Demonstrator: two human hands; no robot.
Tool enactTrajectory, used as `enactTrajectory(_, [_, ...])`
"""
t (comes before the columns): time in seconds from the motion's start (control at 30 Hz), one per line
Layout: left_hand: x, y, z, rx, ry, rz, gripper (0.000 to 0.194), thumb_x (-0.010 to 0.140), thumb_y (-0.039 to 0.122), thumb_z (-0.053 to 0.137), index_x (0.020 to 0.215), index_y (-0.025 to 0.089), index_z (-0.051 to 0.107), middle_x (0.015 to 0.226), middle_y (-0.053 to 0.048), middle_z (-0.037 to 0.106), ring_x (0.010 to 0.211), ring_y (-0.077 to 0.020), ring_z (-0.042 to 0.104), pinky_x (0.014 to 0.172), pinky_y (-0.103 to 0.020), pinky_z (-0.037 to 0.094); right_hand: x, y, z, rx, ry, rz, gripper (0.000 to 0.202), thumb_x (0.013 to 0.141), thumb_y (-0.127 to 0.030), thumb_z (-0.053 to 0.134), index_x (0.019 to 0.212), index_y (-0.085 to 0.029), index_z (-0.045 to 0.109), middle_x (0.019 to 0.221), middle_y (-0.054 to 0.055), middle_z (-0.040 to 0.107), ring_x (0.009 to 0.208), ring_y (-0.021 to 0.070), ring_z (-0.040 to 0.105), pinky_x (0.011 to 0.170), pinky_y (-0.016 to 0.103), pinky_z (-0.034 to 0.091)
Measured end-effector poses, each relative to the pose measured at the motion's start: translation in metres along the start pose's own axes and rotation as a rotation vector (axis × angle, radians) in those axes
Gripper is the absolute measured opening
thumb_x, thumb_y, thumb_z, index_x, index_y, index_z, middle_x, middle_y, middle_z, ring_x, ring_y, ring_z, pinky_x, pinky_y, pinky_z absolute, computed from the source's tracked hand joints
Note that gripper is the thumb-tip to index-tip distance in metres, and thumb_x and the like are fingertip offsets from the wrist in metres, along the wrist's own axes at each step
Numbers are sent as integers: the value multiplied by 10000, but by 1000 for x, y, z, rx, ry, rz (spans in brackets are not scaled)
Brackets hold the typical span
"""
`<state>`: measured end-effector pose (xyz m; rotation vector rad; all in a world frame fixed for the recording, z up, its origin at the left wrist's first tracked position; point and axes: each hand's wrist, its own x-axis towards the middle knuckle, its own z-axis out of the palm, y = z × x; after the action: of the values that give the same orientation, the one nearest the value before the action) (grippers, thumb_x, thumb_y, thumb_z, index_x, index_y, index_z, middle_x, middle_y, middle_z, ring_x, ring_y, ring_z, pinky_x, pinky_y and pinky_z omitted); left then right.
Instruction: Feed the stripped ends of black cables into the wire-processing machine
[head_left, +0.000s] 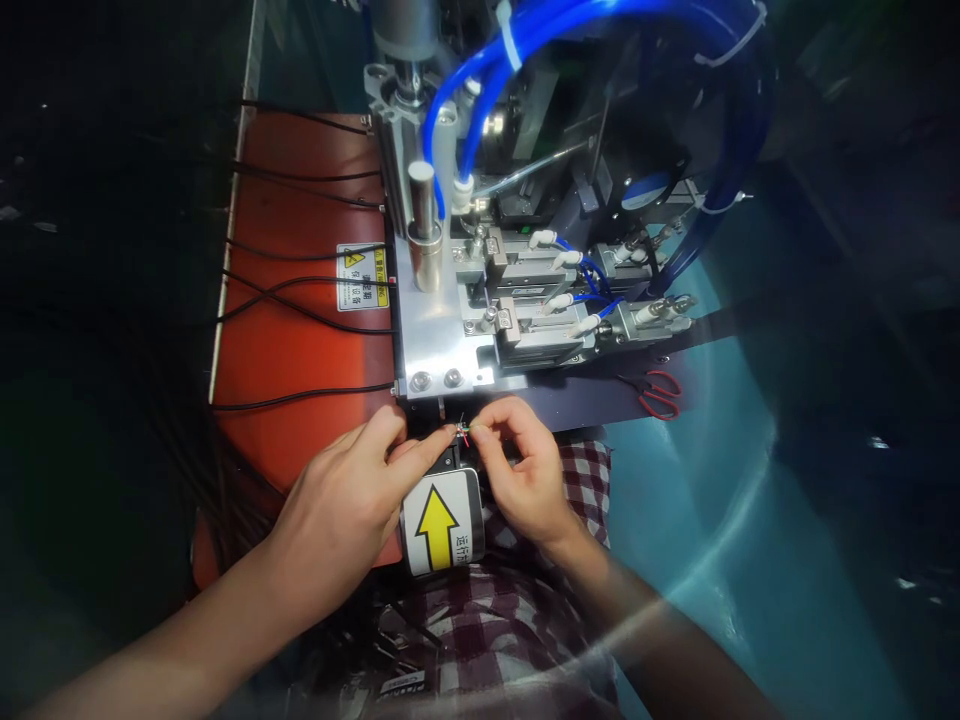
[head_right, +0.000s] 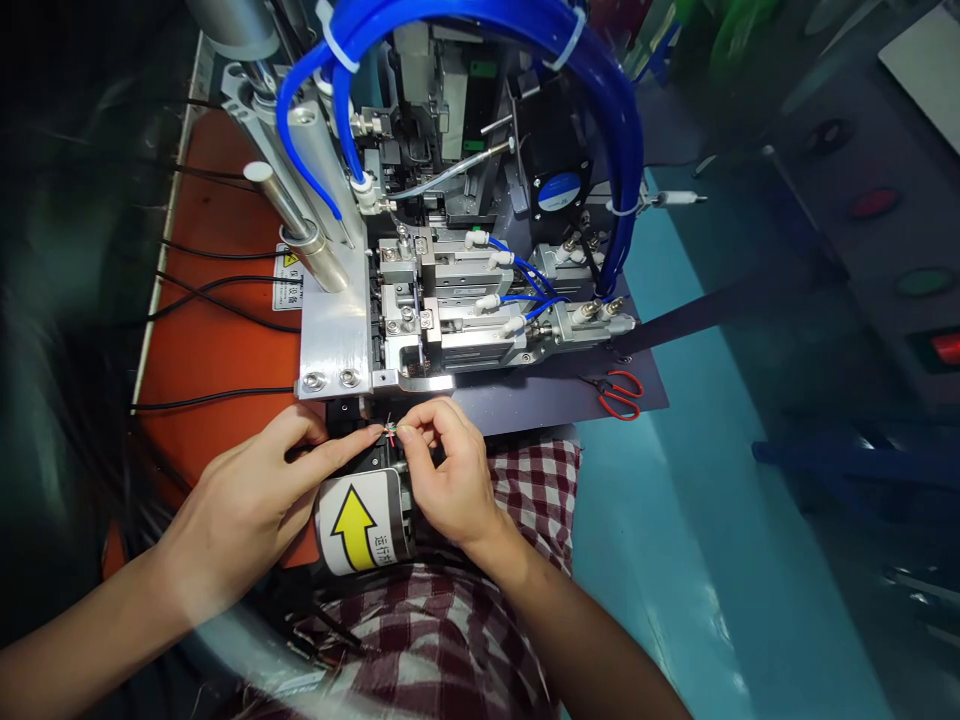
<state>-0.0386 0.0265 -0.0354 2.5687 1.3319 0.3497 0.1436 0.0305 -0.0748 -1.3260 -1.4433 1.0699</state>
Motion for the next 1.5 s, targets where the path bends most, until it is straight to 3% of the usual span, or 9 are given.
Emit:
enactTrajectory(0.57, [1,-2,3,-13,19,13,373,904,119,383,1217,169,581,816,-53,457,654,-185,531,527,-302,479,-2,8,-1,58,32,-5,79,852,-147,558,791,-191,581,763,0,565,680,134,524,621,257,424])
enactTrajectory(0.9, [-1,-3,3,-29,17,11,382,897,126,397,1245,179,548,860,-53,445,685,-190,535,545,-306,479,-6,7,-6,95,29,103,24,847,-192,574,850,-185,597,788,9,572,660,125,519,612,250,426])
enactTrajectory(1.27, [0,-2,3,-18,28,10,379,902,128,379,1232,183,558,845,-43,434,666,-176,531,534,-287,466,2,-2,-2,307,-29,354,100,766,-245,617,712,-171,577,630,-26,519,537,104,416,507,238,342])
enactTrajectory(1.5, [-1,-2,5,-28,6,-16,389,898,125,378,1244,203,538,873,-44,440,689,-174,528,554,-286,463,2,-5,4,359,37,443,97,716,-230,621,671,-162,568,579,-37,504,498,91,390,489,231,314])
